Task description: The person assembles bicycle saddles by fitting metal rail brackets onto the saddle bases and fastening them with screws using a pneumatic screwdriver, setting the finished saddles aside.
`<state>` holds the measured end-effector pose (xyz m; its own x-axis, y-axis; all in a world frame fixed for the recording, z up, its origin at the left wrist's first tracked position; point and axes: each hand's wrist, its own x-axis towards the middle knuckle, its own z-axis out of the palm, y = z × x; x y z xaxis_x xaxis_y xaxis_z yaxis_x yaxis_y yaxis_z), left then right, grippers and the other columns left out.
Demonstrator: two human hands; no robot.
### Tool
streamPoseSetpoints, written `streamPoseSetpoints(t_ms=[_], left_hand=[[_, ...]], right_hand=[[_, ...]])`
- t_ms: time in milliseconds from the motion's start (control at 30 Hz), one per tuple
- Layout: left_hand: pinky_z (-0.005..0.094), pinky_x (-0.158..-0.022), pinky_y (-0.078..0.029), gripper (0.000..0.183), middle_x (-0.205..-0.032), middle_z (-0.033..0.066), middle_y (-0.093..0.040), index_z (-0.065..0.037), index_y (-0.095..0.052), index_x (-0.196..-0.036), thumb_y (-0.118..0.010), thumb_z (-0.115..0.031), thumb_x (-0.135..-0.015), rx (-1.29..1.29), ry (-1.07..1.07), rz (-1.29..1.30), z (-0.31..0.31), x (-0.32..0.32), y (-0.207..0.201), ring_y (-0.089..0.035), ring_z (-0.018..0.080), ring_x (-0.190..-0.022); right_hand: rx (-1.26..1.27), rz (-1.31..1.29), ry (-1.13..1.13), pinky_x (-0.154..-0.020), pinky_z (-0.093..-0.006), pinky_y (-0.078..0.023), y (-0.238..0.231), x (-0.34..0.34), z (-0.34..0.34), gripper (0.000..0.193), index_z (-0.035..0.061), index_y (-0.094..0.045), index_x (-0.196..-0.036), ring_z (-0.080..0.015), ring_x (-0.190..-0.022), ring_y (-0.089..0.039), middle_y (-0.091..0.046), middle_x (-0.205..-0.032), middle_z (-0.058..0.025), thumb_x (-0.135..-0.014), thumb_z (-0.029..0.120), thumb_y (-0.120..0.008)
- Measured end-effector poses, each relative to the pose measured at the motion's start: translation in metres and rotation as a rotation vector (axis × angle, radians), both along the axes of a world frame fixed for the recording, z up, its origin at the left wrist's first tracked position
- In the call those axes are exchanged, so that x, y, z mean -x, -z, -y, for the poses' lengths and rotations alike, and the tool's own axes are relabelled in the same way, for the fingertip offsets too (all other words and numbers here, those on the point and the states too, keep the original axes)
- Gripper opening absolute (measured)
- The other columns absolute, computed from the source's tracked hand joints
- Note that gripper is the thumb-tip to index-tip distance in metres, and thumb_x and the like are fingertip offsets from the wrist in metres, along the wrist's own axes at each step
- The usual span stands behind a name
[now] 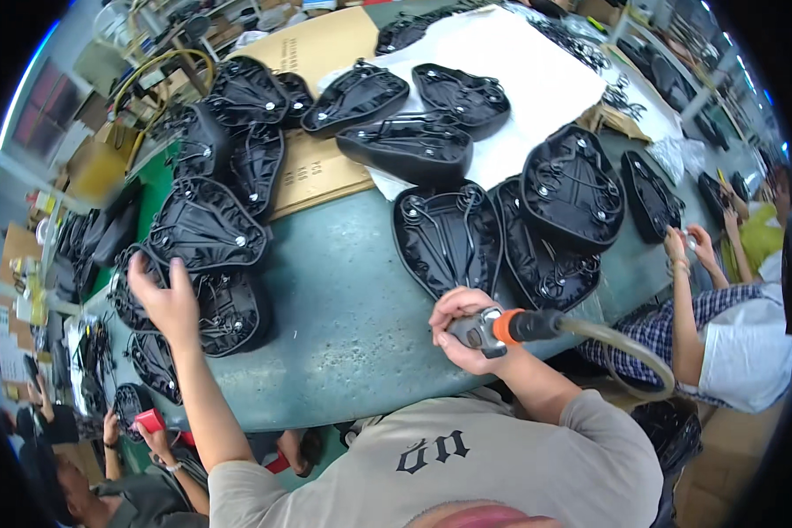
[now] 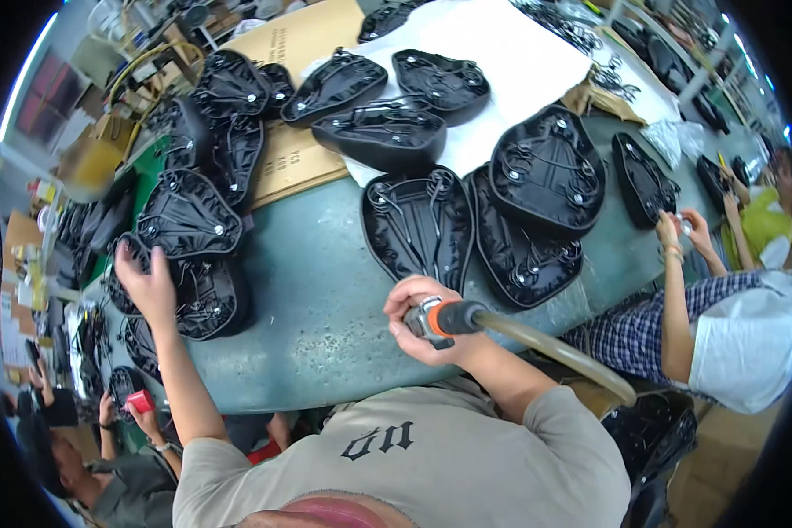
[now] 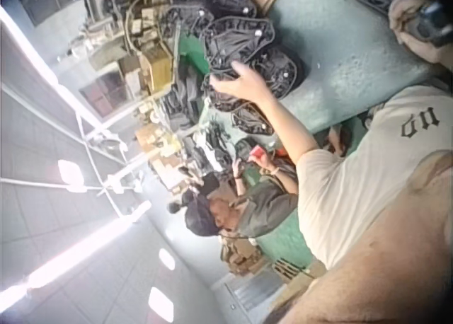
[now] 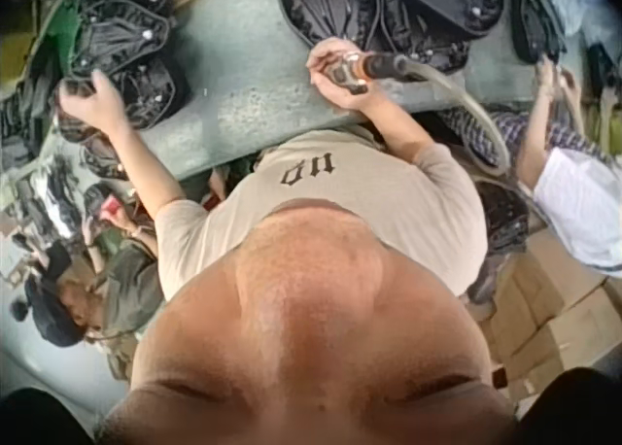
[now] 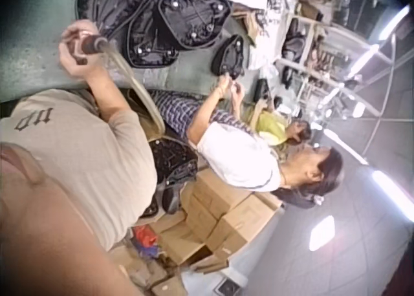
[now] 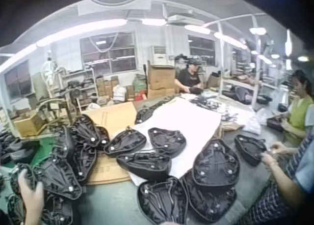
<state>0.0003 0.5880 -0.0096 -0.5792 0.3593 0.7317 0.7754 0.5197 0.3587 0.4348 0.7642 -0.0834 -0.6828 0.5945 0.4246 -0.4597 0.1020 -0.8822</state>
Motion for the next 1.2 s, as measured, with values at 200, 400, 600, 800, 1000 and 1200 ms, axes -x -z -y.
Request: streamPoseSetpoints(t_ms=[200, 400, 600, 800, 1000, 1200], left_hand=[[0.0299, -0.080, -0.057, 0.060, -0.123, 0.0170, -0.062, 0.004, -0.035, -0.145, -0.068, -0.015, -0.099, 0.243, 0.757, 0.873, -0.088, -0.153, 0.040, -0.071, 0.0187, -0.094], [0.0349, -0.077, -0.060, 0.067, -0.107, 0.0246, -0.069, 0.013, -0.031, -0.141, -0.065, -0.029, -0.100, 0.470, 0.750, 1.393, -0.170, -0.229, 0.094, -0.074, 0.0262, -0.088], [0.0380, -0.061, -0.063, 0.058, -0.113, 0.0283, -0.067, 0.014, -0.029, -0.139, -0.058, -0.017, -0.099, 0.202, 0.715, 1.373, -0.161, -0.251, 0.129, -0.075, 0.0327, -0.081], [0.0384, -0.062, -0.063, 0.075, -0.106, 0.0307, -0.069, 0.018, -0.011, -0.149, -0.055, -0.018, -0.100, 0.193, 0.679, 1.332, -0.118, -0.265, 0.122, -0.075, 0.0324, -0.075], [0.0408, -0.065, -0.059, 0.080, -0.092, 0.0276, -0.072, 0.019, -0.011, -0.149, -0.058, -0.022, -0.098, 0.184, 0.669, 1.172, -0.103, -0.269, 0.146, -0.074, 0.0323, -0.070], [0.0439, -0.068, -0.059, 0.082, -0.085, 0.0262, -0.072, 0.019, -0.009, -0.148, -0.058, -0.024, -0.098, 0.177, 0.683, 1.194, -0.101, -0.275, 0.136, -0.073, 0.0374, -0.069]], right_hand=[[-0.063, 0.003, 0.030, -0.081, -0.0305, -0.055, -0.006, 0.004, -0.001, 0.055, 0.0044, -0.053, -0.128, -0.0146, -0.090, -0.068, -0.062, -0.116, -0.0101, -0.081, -0.006, -0.079], [-0.038, 0.077, 0.082, -0.079, -0.0280, -0.053, -0.009, -0.006, 0.012, 0.044, 0.0036, -0.056, -0.122, -0.0128, -0.093, -0.066, -0.064, -0.110, -0.0095, -0.082, -0.008, -0.072], [0.025, 0.005, 0.163, -0.070, -0.0321, -0.056, -0.070, -0.050, 0.011, 0.048, 0.0046, -0.047, -0.129, -0.0183, -0.079, -0.066, -0.064, -0.102, -0.0146, -0.087, 0.003, -0.071], [-0.096, 0.024, 0.265, -0.065, -0.0397, -0.053, -0.068, -0.042, 0.009, 0.034, 0.0092, -0.047, -0.125, -0.0196, -0.068, -0.060, -0.054, -0.103, -0.0147, -0.096, 0.014, -0.065], [-0.141, -0.041, 0.131, -0.074, -0.0364, -0.058, -0.053, -0.040, 0.006, 0.040, 0.0038, -0.045, -0.123, -0.0192, -0.078, -0.063, -0.056, -0.108, -0.0175, -0.089, -0.008, -0.062], [-0.248, -0.026, 0.102, -0.065, -0.0291, -0.058, -0.051, -0.034, 0.009, 0.041, 0.0007, -0.047, -0.121, -0.0164, -0.071, -0.063, -0.058, -0.109, -0.0212, -0.086, -0.005, -0.069]])
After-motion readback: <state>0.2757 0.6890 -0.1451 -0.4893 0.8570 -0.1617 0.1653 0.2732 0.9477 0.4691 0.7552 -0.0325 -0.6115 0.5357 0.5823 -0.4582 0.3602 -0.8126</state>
